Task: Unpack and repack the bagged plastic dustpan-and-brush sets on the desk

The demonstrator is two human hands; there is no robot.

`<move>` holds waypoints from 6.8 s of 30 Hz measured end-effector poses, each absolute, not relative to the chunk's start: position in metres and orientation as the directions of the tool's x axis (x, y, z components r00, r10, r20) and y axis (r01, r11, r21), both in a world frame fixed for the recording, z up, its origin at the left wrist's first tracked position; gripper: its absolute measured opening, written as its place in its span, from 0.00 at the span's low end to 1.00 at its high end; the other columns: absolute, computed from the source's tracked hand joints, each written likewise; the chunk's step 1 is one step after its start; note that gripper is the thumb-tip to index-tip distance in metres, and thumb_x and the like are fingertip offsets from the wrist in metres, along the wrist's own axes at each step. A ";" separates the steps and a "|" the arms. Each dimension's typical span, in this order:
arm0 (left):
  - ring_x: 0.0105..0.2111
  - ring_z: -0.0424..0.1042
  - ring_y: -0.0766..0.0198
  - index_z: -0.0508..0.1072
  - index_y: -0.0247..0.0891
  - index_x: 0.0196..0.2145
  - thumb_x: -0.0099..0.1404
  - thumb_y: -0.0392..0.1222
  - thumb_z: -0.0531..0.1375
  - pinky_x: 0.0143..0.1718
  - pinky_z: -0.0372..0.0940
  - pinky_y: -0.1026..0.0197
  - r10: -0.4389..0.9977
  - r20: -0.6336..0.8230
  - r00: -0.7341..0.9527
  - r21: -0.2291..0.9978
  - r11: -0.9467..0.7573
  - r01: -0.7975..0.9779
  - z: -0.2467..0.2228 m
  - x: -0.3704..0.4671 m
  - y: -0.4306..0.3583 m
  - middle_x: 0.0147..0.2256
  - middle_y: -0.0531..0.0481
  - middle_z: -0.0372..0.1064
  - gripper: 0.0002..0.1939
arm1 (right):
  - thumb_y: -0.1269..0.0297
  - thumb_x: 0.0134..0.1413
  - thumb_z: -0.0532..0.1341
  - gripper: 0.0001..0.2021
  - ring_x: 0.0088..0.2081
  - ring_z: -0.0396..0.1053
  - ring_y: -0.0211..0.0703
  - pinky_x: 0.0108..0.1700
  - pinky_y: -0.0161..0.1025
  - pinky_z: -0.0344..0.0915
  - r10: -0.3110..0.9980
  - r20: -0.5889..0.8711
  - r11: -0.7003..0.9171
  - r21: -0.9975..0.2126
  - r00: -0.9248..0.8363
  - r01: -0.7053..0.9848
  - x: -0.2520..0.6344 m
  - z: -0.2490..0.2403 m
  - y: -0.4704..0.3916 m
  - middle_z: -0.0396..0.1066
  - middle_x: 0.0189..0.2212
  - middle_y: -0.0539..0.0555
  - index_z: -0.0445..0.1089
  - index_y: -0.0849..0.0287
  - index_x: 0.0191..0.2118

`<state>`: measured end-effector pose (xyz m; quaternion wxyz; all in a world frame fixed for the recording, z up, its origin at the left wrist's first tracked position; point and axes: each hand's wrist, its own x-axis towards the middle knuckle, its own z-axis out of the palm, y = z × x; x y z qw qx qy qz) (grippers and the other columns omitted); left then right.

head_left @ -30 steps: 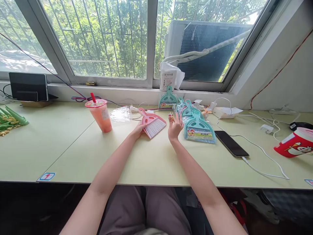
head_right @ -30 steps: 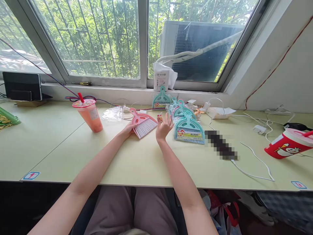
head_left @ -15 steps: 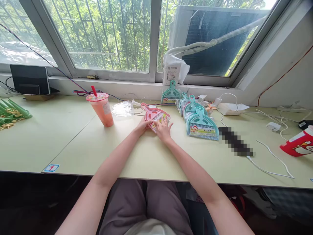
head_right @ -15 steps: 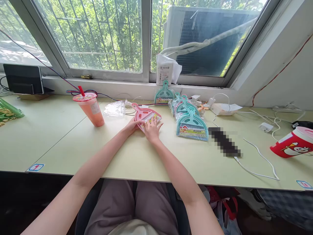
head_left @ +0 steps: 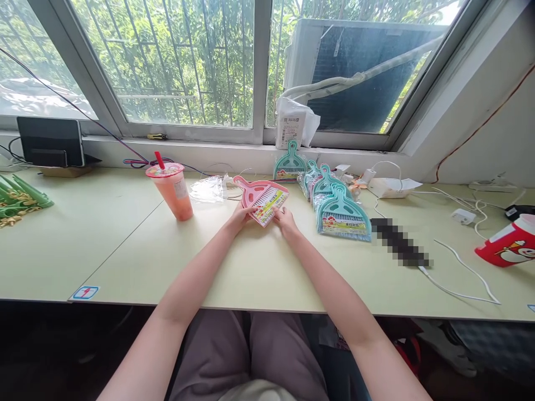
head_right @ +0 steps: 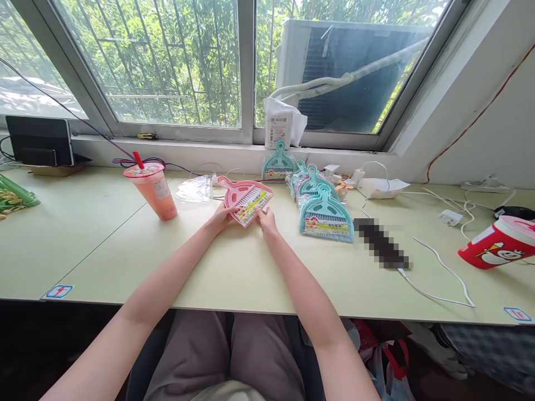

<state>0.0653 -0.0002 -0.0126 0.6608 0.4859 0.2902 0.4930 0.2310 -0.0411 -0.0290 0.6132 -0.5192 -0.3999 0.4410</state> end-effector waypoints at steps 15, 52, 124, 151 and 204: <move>0.63 0.61 0.41 0.73 0.38 0.52 0.72 0.48 0.48 0.58 0.62 0.44 0.907 0.392 -0.155 0.658 -0.159 0.736 -0.008 0.029 0.016 0.60 0.32 0.64 0.20 | 0.80 0.50 0.68 0.09 0.35 0.80 0.43 0.41 0.39 0.79 0.937 -0.197 -0.034 -0.874 0.289 -0.485 0.231 -0.020 -0.045 0.80 0.30 0.52 0.71 0.62 0.34; 0.51 0.68 0.44 0.76 0.39 0.46 0.73 0.38 0.44 0.66 0.45 0.43 0.770 0.638 0.016 0.279 -0.249 0.927 0.000 0.016 0.009 0.43 0.36 0.73 0.20 | 0.77 0.47 0.69 0.09 0.37 0.80 0.46 0.41 0.42 0.80 0.914 -0.175 0.006 -0.896 0.365 -0.444 0.231 -0.026 -0.041 0.80 0.34 0.55 0.72 0.60 0.35; 0.65 0.58 0.46 0.63 0.35 0.66 0.64 0.21 0.46 0.56 0.71 0.47 0.916 0.393 0.082 0.235 -0.186 0.954 0.001 0.012 0.010 0.65 0.35 0.59 0.35 | 0.82 0.51 0.64 0.08 0.32 0.78 0.40 0.42 0.40 0.79 0.934 -0.111 0.025 -0.928 0.339 -0.372 0.248 -0.009 -0.047 0.80 0.31 0.53 0.74 0.63 0.34; 0.61 0.65 0.51 0.55 0.42 0.68 0.69 0.70 0.45 0.55 0.68 0.54 0.920 0.349 -0.178 0.934 -0.327 0.141 0.013 0.022 0.016 0.65 0.34 0.57 0.39 | 0.71 0.47 0.71 0.12 0.38 0.78 0.40 0.48 0.41 0.77 0.943 0.011 0.177 -0.863 0.332 -0.473 0.239 -0.011 -0.049 0.79 0.36 0.52 0.71 0.58 0.38; 0.57 0.70 0.46 0.59 0.43 0.60 0.44 0.38 0.73 0.52 0.71 0.43 0.933 0.134 0.333 0.966 -0.047 -0.256 0.005 0.086 -0.015 0.58 0.40 0.69 0.48 | 0.76 0.51 0.64 0.07 0.39 0.78 0.39 0.46 0.38 0.77 0.897 -0.052 0.209 -0.825 0.439 -0.525 0.225 -0.013 -0.053 0.78 0.37 0.53 0.72 0.61 0.37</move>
